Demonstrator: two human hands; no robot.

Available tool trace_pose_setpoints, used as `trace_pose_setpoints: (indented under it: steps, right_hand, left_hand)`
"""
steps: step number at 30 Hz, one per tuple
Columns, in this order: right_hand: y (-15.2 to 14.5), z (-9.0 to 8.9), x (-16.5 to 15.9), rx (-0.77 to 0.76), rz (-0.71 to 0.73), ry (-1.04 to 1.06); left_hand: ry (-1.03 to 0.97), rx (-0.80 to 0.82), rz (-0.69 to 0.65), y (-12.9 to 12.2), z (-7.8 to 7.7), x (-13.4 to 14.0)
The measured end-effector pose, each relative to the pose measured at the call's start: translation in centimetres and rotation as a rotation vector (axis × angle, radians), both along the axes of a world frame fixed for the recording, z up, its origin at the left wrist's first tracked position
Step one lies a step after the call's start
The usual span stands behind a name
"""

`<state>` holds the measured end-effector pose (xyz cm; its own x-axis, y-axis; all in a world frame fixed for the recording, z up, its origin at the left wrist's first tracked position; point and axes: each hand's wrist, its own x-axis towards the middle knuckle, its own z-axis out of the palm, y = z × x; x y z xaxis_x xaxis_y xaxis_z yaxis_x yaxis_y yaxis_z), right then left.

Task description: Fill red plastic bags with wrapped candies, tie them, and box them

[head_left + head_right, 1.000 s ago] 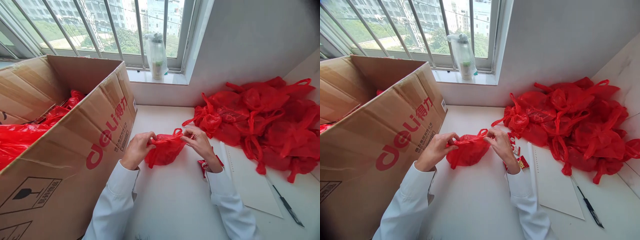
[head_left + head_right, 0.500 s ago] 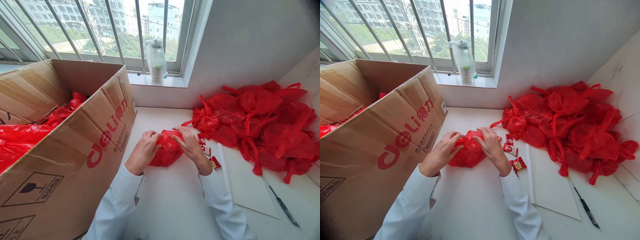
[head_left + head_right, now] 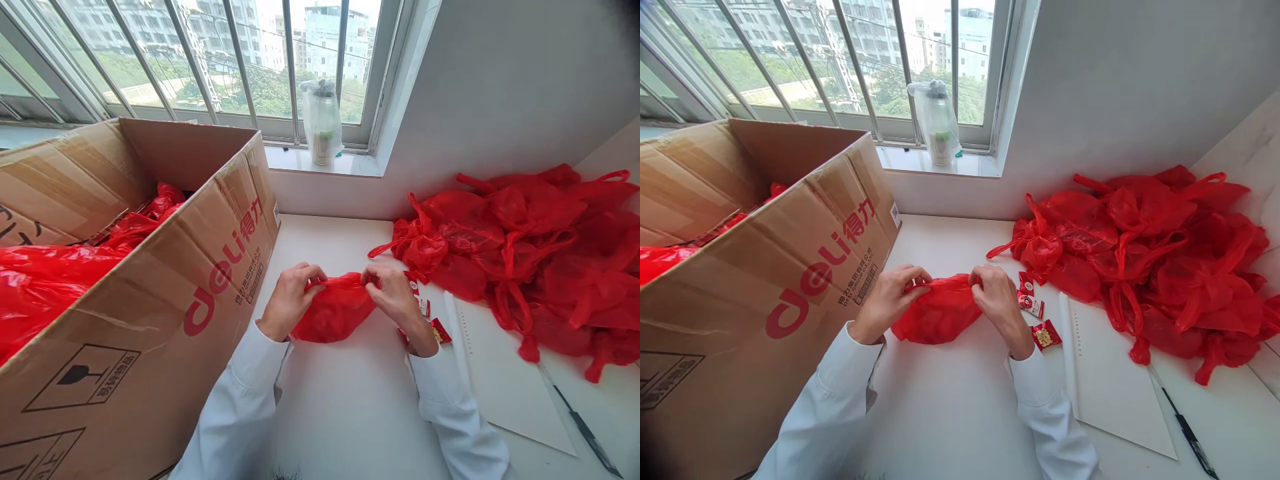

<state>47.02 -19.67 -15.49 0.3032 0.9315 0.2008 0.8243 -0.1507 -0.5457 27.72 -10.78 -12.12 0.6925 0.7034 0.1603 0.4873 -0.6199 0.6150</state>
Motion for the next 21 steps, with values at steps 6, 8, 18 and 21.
trace_pose_setpoints:
  steps: [6, 8, 18, 21]
  right_hand:
    - [-3.2, 1.5, 3.5, -0.143, -0.003, 0.016]
    - [-3.6, 2.1, 3.3, -0.084, 0.047, 0.01]
    - [-1.5, 2.1, 0.2, -0.048, 0.239, 0.116]
    - [-1.8, 2.1, 1.7, 0.082, 0.017, 0.139]
  left_hand:
    - [-0.081, -0.046, 0.113, -0.2, 1.7, -1.0]
    - [-0.059, -0.06, 0.047, -0.5, 1.9, -1.2]
    - [0.076, 0.09, -0.315, -1.7, 2.4, -0.7]
    - [0.045, 0.05, -0.177, -1.2, 2.4, -1.2]
